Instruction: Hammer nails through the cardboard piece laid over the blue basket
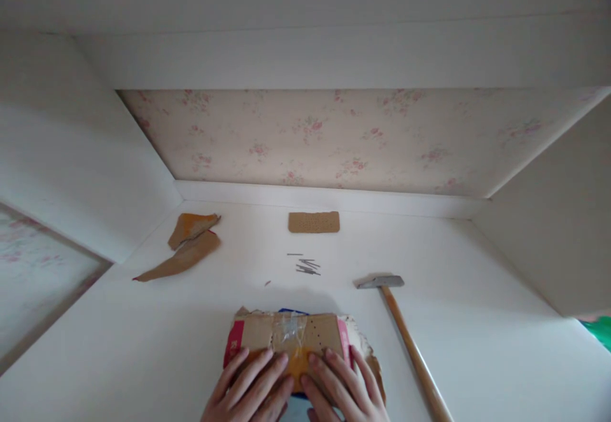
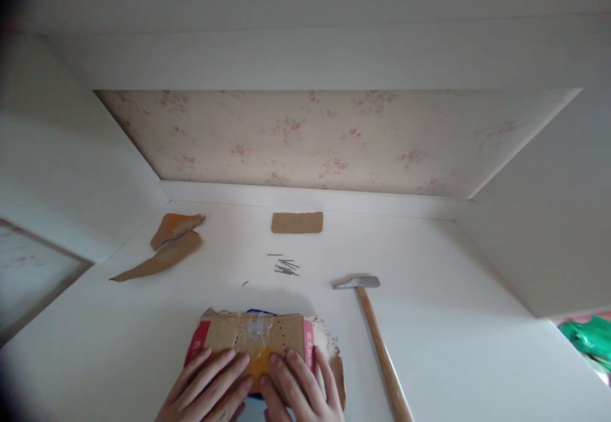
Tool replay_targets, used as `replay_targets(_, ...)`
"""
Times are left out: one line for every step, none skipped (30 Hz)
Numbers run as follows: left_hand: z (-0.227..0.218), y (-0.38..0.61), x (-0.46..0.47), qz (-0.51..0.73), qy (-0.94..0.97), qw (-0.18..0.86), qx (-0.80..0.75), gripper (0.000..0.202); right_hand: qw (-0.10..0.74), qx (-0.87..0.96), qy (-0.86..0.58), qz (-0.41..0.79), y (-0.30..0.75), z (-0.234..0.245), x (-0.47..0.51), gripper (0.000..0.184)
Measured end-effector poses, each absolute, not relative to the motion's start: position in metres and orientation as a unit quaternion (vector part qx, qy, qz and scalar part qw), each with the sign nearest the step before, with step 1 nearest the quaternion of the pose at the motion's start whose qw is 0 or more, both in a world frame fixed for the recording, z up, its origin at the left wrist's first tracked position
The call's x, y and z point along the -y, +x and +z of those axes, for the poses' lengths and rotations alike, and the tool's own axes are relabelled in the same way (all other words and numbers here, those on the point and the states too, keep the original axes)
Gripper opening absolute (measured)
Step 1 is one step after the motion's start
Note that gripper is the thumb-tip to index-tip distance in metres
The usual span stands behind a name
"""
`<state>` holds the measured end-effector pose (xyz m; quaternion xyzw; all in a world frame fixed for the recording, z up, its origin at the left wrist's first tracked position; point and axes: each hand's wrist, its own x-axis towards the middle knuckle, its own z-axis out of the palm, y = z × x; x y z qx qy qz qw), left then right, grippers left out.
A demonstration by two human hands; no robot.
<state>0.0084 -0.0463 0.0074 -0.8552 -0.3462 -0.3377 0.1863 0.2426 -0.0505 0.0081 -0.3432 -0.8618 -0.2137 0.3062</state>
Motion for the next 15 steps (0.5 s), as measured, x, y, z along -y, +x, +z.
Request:
replay_targets(0.0,0.01,0.047,-0.359,-0.847,0.181,0.349,0.034,0.315,0.858,-0.348,-0.212,0.242,0.009,0.05,0.029)
replay_targets(-0.007,0.011,0.048,-0.375,-0.838,0.176,0.355,0.035,0.325,0.852,-0.353,-0.207,0.241,0.01,0.051,0.029)
replay_targets(-0.012,0.011,0.048,-0.385,-0.833,0.172,0.359,0.036,0.333,0.848,-0.36,-0.202,0.239,0.009,0.052,0.028)
replay_targets(-0.015,0.012,0.048,-0.393,-0.829,0.167,0.362,0.037,0.337,0.844,-0.367,-0.199,0.236,0.008,0.053,0.026)
replay_targets(-0.018,0.012,0.047,-0.398,-0.826,0.163,0.363,0.037,0.339,0.839,-0.377,-0.197,0.234,0.006,0.054,0.024)
replay_targets(-0.02,0.013,0.045,-0.404,-0.825,0.16,0.362,0.037,0.338,0.835,-0.387,-0.195,0.231,0.004,0.055,0.023)
replay_targets(-0.021,0.013,0.043,-0.41,-0.823,0.156,0.36,0.037,0.335,0.832,-0.396,-0.196,0.229,0.003,0.057,0.023)
replay_targets(-0.023,0.012,0.041,-0.417,-0.822,0.153,0.355,0.037,0.331,0.829,-0.404,-0.201,0.227,0.003,0.057,0.023)
replay_targets(-0.024,0.012,0.039,-0.425,-0.821,0.151,0.35,0.036,0.325,0.827,-0.409,-0.208,0.226,0.003,0.058,0.024)
replay_targets(-0.026,0.011,0.037,-0.434,-0.818,0.152,0.346,0.035,0.322,0.825,-0.41,-0.217,0.225,0.004,0.06,0.025)
replay_targets(-0.027,0.009,0.036,-0.44,-0.816,0.156,0.342,0.034,0.32,0.825,-0.408,-0.224,0.225,0.005,0.061,0.027)
replay_targets(-0.028,0.008,0.035,-0.44,-0.816,0.161,0.339,0.032,0.315,0.827,-0.407,-0.225,0.226,0.008,0.063,0.028)
replay_targets(-0.029,0.005,0.034,-0.433,-0.821,0.165,0.335,0.029,0.318,0.826,-0.41,-0.219,0.227,0.012,0.064,0.03)
replay_targets(-0.028,0.003,0.033,-0.42,-0.828,0.167,0.333,0.026,0.327,0.822,-0.419,-0.203,0.228,0.017,0.066,0.03)
replay_targets(-0.028,0.001,0.033,-0.404,-0.837,0.165,0.33,0.023,0.34,0.813,-0.44,-0.172,0.229,0.023,0.066,0.029)
